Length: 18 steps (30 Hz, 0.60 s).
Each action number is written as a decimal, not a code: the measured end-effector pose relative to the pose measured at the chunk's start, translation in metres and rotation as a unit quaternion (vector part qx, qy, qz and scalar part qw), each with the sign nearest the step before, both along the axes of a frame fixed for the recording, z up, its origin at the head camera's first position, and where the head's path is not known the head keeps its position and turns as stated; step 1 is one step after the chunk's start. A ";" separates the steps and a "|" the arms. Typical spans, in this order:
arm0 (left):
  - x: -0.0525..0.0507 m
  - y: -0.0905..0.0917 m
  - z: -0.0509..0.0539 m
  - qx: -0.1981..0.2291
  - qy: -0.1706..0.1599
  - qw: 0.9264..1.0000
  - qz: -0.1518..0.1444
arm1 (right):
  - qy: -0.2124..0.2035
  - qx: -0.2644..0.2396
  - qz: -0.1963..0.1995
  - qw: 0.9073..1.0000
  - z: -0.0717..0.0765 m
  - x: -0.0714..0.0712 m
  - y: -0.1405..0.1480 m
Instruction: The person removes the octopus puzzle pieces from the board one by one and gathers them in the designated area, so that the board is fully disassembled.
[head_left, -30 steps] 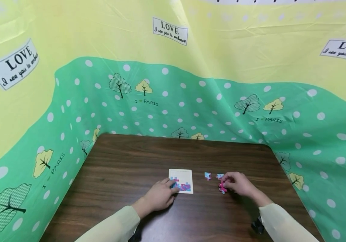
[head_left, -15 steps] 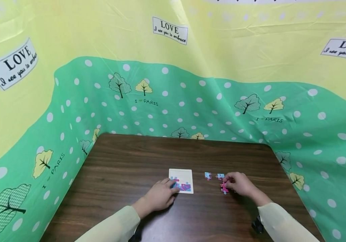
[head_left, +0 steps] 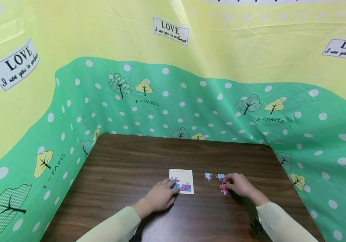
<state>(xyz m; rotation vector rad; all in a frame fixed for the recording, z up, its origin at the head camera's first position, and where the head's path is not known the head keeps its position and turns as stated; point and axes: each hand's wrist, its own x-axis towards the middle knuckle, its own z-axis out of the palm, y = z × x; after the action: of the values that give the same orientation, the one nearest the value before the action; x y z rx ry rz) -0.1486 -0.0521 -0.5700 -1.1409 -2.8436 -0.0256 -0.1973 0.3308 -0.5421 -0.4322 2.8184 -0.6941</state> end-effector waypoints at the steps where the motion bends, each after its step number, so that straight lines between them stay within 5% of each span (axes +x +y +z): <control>1: 0.000 0.000 0.000 0.000 -0.001 1.000 0.000 | 0.003 0.000 0.002 1.000 0.000 0.000 0.000; 18: 0.001 0.000 0.000 0.004 0.005 1.000 -0.001 | 0.005 -0.002 -0.015 1.000 -0.003 0.000 0.000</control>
<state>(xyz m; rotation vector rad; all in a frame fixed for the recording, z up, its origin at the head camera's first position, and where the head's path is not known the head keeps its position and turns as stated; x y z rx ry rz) -0.1477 -0.0524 -0.5696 -1.1408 -2.8313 -0.0309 -0.1970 0.3306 -0.5448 -0.3966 2.8379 -0.7049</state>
